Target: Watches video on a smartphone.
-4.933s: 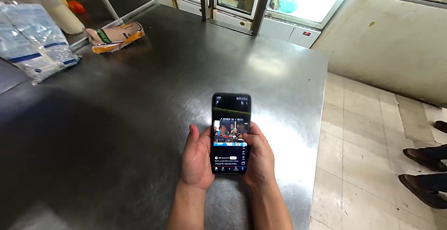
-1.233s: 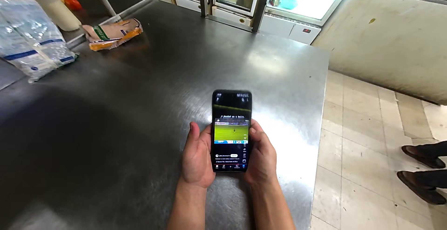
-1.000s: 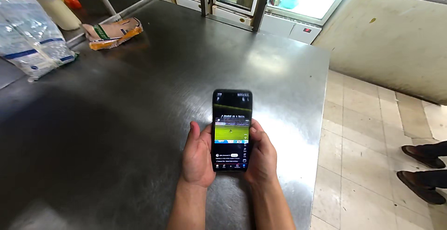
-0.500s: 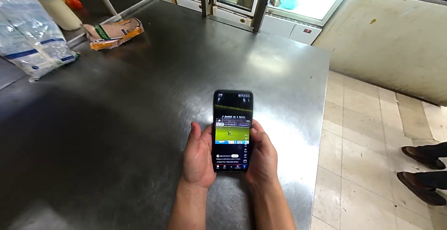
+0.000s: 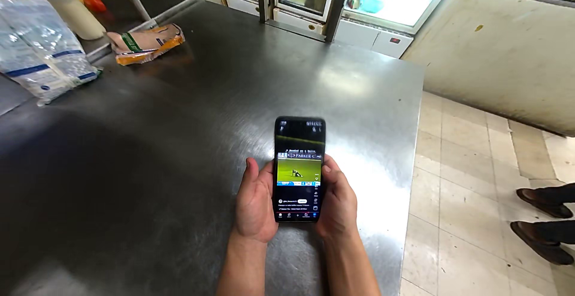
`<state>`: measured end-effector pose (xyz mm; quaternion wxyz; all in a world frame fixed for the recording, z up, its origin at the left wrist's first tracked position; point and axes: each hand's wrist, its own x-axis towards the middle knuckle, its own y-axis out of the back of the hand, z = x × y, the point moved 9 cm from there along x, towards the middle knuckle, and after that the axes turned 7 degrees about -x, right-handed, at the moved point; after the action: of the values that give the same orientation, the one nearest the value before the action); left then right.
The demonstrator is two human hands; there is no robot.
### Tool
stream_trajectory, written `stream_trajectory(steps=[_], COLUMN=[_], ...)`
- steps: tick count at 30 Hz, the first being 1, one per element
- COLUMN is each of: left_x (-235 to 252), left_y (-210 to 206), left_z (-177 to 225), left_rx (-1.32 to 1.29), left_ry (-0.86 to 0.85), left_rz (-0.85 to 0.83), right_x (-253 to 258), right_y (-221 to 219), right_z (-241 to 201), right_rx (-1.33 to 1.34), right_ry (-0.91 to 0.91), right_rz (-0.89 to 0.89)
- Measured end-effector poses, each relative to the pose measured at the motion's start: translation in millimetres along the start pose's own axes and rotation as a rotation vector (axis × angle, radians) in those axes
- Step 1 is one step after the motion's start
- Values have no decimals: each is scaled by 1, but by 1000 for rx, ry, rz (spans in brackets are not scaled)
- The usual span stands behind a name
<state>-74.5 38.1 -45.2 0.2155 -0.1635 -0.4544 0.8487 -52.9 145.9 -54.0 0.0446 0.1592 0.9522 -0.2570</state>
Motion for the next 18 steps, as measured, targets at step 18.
stream_trajectory(steps=[18], left_x=[0], left_y=[-1], left_z=[0], left_rx=[3], left_ry=[-1], left_rz=[-10], right_x=[0], right_y=[1], right_z=[0], right_rx=[-14], right_ry=[-4], right_rz=[1])
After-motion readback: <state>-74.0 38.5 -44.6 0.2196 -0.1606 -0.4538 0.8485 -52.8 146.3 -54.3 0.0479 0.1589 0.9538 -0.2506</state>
